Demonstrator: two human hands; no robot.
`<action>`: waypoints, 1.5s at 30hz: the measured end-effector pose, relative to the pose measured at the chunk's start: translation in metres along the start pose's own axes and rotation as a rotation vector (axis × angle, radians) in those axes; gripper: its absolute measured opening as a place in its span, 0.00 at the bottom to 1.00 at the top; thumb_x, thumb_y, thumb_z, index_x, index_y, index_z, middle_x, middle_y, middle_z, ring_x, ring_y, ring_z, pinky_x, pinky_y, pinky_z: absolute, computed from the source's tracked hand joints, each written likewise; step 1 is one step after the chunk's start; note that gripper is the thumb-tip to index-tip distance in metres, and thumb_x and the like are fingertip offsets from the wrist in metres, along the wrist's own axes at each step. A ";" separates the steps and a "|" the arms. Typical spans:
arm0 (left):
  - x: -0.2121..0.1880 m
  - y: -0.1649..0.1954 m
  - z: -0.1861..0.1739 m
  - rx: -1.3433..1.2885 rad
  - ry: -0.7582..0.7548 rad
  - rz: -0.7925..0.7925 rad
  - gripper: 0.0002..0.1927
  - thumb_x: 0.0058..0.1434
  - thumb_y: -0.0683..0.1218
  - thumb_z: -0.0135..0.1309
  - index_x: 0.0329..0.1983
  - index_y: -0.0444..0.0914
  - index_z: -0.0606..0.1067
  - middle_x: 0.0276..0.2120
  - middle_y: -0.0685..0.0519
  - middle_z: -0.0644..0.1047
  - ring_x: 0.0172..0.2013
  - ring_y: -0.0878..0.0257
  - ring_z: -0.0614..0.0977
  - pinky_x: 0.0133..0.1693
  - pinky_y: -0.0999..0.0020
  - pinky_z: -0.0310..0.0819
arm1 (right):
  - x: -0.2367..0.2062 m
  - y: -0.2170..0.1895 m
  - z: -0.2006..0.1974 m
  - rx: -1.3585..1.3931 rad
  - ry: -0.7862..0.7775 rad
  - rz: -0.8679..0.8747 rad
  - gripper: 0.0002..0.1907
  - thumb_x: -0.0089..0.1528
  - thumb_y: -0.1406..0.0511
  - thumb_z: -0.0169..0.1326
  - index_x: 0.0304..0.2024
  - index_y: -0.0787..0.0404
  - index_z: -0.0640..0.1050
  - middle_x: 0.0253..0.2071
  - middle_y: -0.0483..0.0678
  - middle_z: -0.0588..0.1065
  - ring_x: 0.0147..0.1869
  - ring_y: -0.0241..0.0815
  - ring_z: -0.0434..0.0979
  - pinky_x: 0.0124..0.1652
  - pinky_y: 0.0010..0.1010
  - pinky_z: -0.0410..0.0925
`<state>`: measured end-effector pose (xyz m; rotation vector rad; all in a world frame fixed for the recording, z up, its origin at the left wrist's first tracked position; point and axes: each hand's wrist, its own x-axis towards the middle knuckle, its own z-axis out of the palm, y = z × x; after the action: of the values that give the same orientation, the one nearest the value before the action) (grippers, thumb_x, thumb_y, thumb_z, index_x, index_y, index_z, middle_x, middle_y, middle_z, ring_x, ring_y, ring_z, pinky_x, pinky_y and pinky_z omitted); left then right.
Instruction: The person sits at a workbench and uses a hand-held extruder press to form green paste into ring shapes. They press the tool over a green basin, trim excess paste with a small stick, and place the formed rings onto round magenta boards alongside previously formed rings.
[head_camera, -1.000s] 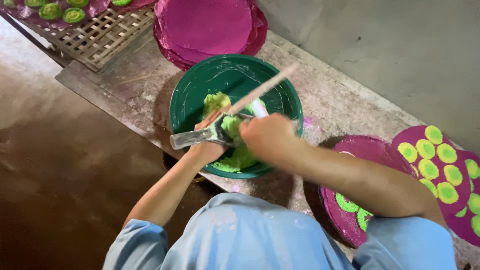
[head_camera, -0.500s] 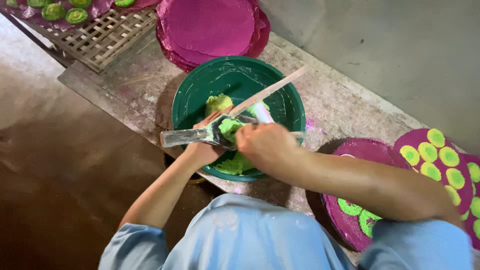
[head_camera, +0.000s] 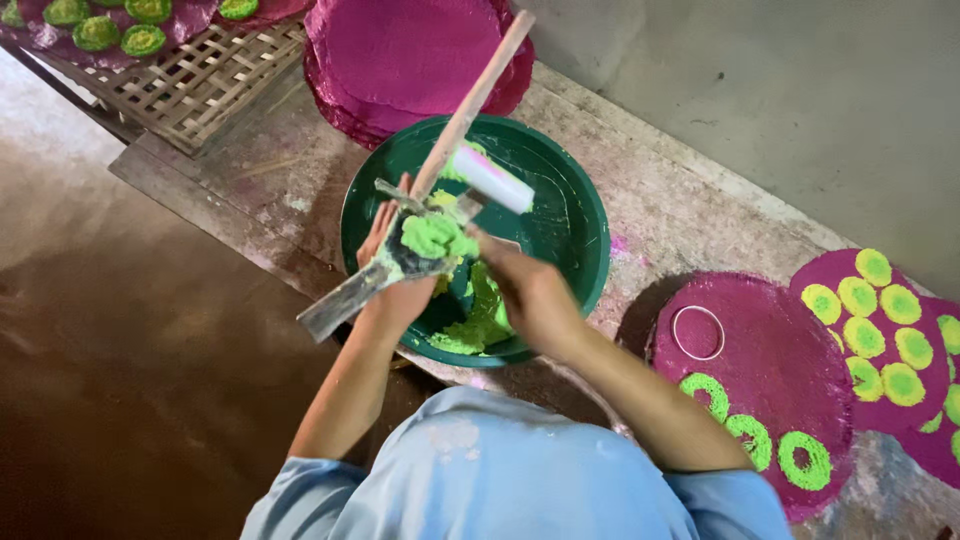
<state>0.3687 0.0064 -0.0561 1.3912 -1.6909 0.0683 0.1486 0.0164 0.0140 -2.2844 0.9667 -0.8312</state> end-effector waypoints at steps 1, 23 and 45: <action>0.002 -0.001 0.001 0.054 -0.004 0.000 0.20 0.58 0.50 0.65 0.52 0.38 0.78 0.66 0.38 0.70 0.59 0.41 0.77 0.60 0.50 0.72 | -0.008 0.002 0.013 0.054 -0.015 0.045 0.29 0.63 0.78 0.52 0.68 0.62 0.70 0.49 0.60 0.79 0.49 0.52 0.84 0.48 0.33 0.74; -0.018 -0.062 0.001 -1.325 -0.418 -0.630 0.15 0.57 0.34 0.58 0.47 0.32 0.74 0.35 0.48 0.76 0.35 0.60 0.78 0.38 0.64 0.74 | 0.029 0.029 -0.109 -0.125 -0.037 -0.184 0.22 0.69 0.69 0.53 0.66 0.53 0.73 0.56 0.55 0.79 0.42 0.40 0.84 0.42 0.34 0.76; 0.008 0.008 0.034 -1.590 -0.061 -0.685 0.14 0.57 0.32 0.55 0.45 0.36 0.73 0.40 0.53 0.75 0.37 0.62 0.78 0.37 0.65 0.76 | 0.019 0.081 0.017 0.298 0.181 0.322 0.23 0.70 0.71 0.53 0.68 0.60 0.73 0.36 0.49 0.77 0.37 0.30 0.69 0.39 0.25 0.70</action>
<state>0.3427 -0.0158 -0.0665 0.5679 -0.6865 -1.3805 0.1350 -0.0439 -0.0446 -1.7676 1.1653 -0.9765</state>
